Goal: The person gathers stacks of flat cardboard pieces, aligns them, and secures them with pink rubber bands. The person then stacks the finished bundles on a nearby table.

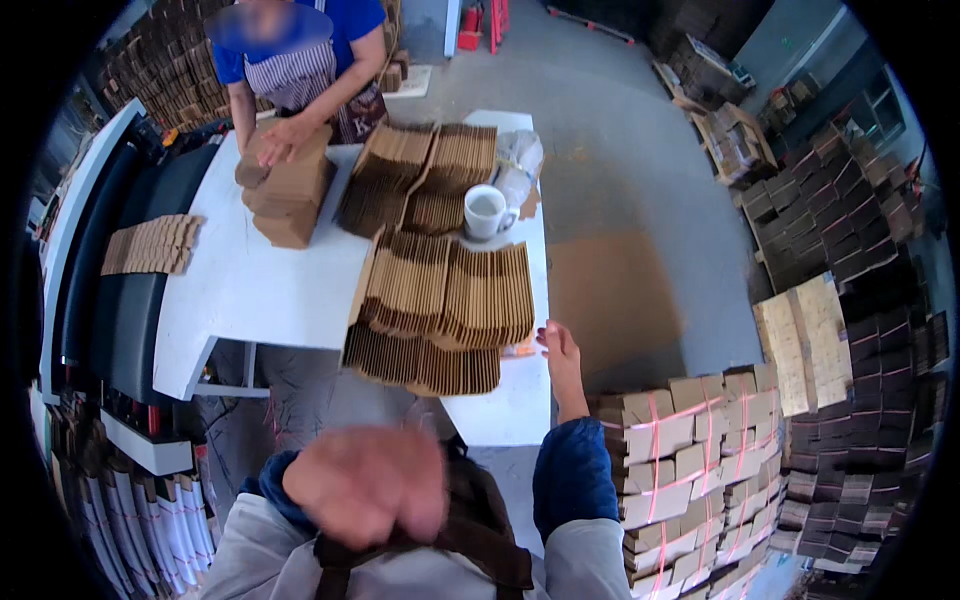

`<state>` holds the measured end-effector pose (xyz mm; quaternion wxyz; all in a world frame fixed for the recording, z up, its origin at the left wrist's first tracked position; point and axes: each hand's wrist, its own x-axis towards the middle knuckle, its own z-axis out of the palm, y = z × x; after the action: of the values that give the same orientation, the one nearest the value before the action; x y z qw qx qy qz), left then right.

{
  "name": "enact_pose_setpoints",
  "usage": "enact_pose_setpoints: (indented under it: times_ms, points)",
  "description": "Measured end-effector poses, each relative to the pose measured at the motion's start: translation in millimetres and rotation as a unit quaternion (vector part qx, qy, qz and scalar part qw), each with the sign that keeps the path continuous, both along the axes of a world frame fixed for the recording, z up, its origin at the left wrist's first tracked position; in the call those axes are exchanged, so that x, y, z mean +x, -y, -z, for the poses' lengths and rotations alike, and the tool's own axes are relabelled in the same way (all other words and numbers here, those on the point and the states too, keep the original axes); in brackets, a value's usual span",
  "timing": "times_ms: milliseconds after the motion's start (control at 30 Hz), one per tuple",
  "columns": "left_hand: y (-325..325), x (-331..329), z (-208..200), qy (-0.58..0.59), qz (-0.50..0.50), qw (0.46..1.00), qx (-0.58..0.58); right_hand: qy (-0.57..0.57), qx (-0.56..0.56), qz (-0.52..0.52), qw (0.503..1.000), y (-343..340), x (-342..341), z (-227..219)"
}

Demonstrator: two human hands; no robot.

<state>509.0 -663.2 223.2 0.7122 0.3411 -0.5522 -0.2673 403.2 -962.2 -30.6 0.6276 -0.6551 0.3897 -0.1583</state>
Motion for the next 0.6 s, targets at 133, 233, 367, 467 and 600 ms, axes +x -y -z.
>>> enact_pose_setpoints:
  times_ms: [133,233,367,467,600]
  points:
    - [-27.9,91.3,137.9,0.159,-0.317,0.893,0.278,0.046,0.061,-0.071,0.995,9.3,48.5,13.0]
    - [-73.3,142.2,227.3,0.235,-0.351,0.812,0.402,0.061,0.107,-0.117,0.985,-21.3,68.3,-1.3]
    - [-94.3,181.9,274.0,0.223,-0.290,0.810,0.459,-0.061,-0.070,-0.159,0.983,-67.5,92.1,-5.0]
    - [-106.4,220.6,296.1,0.153,-0.217,0.848,0.459,-0.025,-0.013,-0.185,0.982,-79.1,115.7,-6.6]
    - [-110.8,257.2,315.3,0.135,-0.170,0.901,0.376,0.022,-0.117,-0.169,0.978,-110.2,136.0,27.3]
